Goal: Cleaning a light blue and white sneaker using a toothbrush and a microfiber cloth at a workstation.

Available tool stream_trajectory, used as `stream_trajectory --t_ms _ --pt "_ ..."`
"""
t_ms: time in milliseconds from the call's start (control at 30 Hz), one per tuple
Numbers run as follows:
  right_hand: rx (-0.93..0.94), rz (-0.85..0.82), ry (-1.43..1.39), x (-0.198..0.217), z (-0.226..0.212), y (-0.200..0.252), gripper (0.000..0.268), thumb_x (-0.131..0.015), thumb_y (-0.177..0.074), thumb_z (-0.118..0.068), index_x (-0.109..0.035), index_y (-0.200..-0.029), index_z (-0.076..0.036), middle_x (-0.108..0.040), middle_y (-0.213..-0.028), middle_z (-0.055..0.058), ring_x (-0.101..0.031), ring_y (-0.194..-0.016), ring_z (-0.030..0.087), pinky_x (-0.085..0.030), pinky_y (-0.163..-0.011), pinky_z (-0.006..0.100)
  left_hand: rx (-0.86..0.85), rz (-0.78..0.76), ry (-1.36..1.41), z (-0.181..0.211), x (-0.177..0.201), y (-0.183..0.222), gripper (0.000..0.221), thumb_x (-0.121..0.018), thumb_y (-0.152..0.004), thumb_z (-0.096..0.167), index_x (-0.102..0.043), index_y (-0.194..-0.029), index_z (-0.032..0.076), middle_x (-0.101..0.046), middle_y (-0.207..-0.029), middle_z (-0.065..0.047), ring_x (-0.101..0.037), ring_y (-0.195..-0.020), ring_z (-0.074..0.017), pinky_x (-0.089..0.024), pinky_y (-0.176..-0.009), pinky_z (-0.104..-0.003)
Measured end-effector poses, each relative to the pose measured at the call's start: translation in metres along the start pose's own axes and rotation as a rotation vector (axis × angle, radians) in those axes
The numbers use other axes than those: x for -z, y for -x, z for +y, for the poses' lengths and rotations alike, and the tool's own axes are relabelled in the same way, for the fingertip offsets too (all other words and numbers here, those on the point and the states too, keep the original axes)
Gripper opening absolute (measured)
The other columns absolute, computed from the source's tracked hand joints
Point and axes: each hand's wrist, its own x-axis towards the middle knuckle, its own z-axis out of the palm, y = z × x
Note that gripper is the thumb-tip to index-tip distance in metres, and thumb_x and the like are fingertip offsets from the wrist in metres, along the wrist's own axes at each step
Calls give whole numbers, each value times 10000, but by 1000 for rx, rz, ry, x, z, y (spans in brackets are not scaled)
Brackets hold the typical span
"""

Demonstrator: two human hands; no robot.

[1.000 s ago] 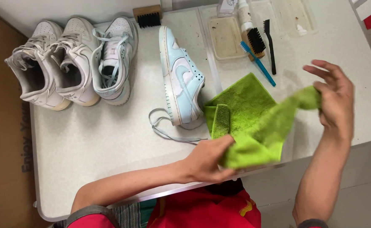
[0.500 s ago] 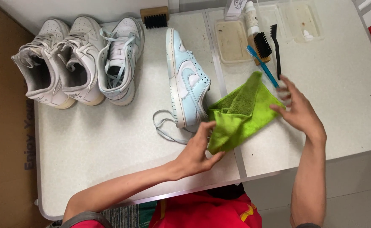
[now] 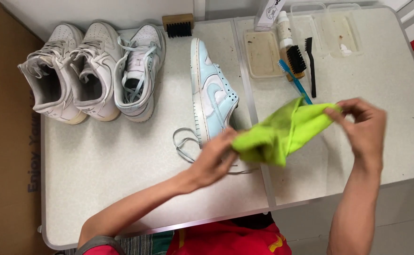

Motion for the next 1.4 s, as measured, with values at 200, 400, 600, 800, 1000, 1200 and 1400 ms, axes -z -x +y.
stream_trajectory --t_ms 200,400,600,800,1000,1200,1400 --pt "-80 193 -712 7 -30 -57 492 -860 -952 -173 -594 -1365 -177 -610 -880 -54 -624 -908 99 -562 -933 245 239 520 232 48 83 -56 886 -651 -1002 158 8 -1593 110 36 -1731 -68 -446 -560 -35 -281 -465 -134" --pt "3 123 -410 -2 -62 -82 340 -858 -1066 -302 -641 -1300 -184 -607 -858 -102 -581 -858 -11 -562 -907 198 251 396 114 67 110 -65 172 -593 -1048 165 -696 -1179 121 -709 -1165 20 -285 -555 33 -222 -482 -116" --pt "211 37 -415 14 -37 -97 283 -653 -1207 -64 -517 -1418 -194 -534 -1515 -71 -495 -1179 -33 -477 -1066 157 162 192 10 103 113 -45 614 -769 -913 109 -467 -1448 126 -752 -1088 -103 -766 -874 -143 -721 -754 -236" --pt "511 78 -238 19 -26 -97 273 -599 -1233 -197 -473 -1443 -76 -474 -1505 82 -519 -1420 332 -350 -1246 407 108 187 -535 105 70 -13 279 -787 -858 96 -712 -1122 145 -797 -851 -17 -755 -622 -104 -567 -554 -249" --pt "460 242 -216 23 -12 -85 211 -609 -1236 49 -496 -1351 -88 -495 -1382 79 -462 -1303 201 -400 -1159 361 221 -51 -732 98 24 8 157 -645 -972 272 -739 -916 159 -716 -627 -22 -604 -390 -216 -405 -331 -427" --pt "422 511 30 33 -4 -107 192 -590 -1214 -167 -686 -1284 -16 -673 -1210 95 -620 -1124 212 -485 -998 348 219 -95 -850 36 -14 -1 226 -557 -1028 121 -605 -807 117 -557 -575 8 -379 -434 -132 -305 -348 -338" --pt "527 274 144 36 -70 -49 139 -475 -1291 101 -595 -1222 93 -564 -1248 222 -544 -1190 336 -447 -1103 419 74 287 -647 54 -24 -64 628 -513 -1053 186 -243 -1564 -61 -686 -930 -319 -707 -833 -481 -563 -761 -544"
